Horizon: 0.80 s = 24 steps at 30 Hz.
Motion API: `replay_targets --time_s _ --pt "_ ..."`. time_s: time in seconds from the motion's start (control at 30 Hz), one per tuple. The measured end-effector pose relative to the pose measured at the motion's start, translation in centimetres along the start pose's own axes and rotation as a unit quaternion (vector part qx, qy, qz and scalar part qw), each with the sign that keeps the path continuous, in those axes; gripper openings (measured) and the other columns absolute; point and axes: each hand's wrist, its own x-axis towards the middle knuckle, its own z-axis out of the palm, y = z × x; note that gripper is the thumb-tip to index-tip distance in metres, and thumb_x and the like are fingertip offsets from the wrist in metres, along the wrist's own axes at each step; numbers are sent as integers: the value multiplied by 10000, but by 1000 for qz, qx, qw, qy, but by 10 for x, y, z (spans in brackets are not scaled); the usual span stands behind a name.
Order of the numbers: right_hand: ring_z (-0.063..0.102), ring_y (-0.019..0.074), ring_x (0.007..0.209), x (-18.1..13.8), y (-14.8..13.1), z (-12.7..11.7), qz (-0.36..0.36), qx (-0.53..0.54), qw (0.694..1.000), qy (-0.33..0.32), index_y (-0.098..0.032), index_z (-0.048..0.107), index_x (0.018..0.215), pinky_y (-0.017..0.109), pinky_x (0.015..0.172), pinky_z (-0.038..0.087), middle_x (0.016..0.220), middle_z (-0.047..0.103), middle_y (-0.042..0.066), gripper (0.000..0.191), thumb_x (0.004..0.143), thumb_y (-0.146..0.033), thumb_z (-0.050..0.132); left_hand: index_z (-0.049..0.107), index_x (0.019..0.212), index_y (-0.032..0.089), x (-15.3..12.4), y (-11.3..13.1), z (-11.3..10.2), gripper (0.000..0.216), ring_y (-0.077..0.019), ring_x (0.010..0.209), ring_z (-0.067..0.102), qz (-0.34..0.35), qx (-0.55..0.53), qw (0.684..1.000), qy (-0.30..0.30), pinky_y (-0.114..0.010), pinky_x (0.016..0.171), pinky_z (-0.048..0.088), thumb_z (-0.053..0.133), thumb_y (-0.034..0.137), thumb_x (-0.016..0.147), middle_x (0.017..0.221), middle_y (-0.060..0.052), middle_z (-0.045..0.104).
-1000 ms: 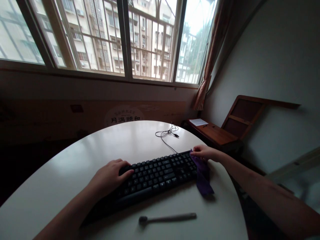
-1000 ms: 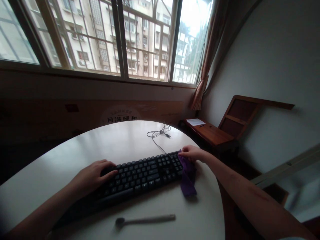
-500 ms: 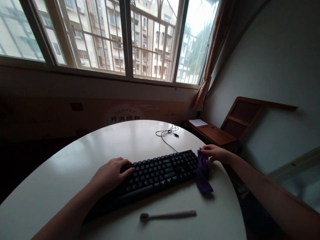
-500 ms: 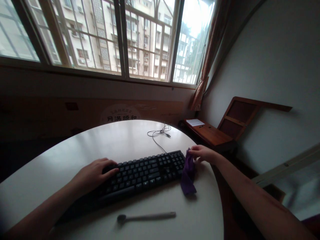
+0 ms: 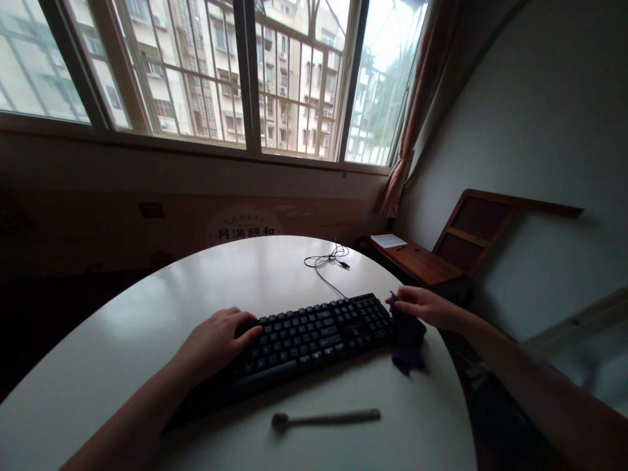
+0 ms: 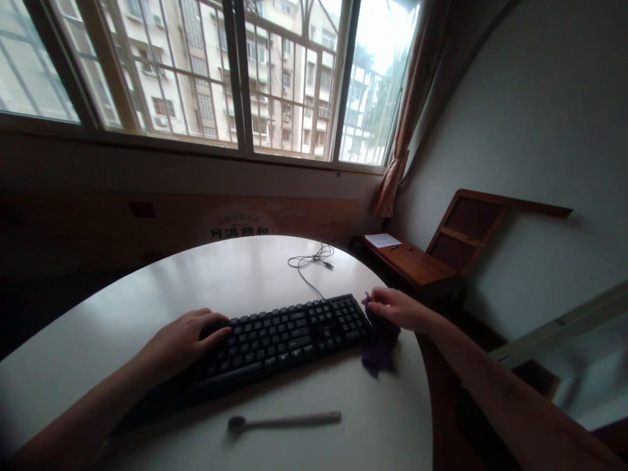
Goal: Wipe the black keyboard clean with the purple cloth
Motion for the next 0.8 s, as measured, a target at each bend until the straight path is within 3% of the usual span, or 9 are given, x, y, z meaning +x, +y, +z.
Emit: replay_targets --time_s 0.1,0.23,0.37,0.53,0.8 --pt "576 198 839 3 -3 18 -33 -115 993 -2 -176 550 832 305 779 434 864 645 46 302 890 -471 515 707 1042 242 -2 -3 -4 508 -267 1009 618 6 -6 1000 7 -368 878 469 395 602 867 1087 -85 680" --pt "576 190 828 1 -12 26 -53 -152 987 4 -186 566 874 285 758 421 860 645 40 206 910 -375 493 708 1026 238 0 -19 -15 509 -250 930 643 -17 2 999 33 -348 817 478 367 583 873 1074 -76 685" --pt "578 190 815 3 -25 31 -74 -167 983 0 -189 579 908 279 734 415 882 656 46 170 902 -342 506 711 954 216 3 -40 -26 507 -251 833 655 -63 26 997 25 -337 720 466 368 576 852 1003 -85 704" --pt "573 185 801 12 -44 42 -97 -166 981 -27 -183 582 919 276 727 412 867 650 48 148 901 -311 509 716 868 202 -2 -51 -36 523 -286 839 655 -123 57 990 -50 -346 679 439 379 598 811 919 -105 724" --pt "541 176 807 37 -80 59 -146 -133 971 -135 -179 581 901 273 735 415 879 633 45 170 915 -330 503 676 712 198 -12 -54 -44 539 -276 770 652 -130 30 989 -68 -346 689 437 334 603 812 815 -104 725"
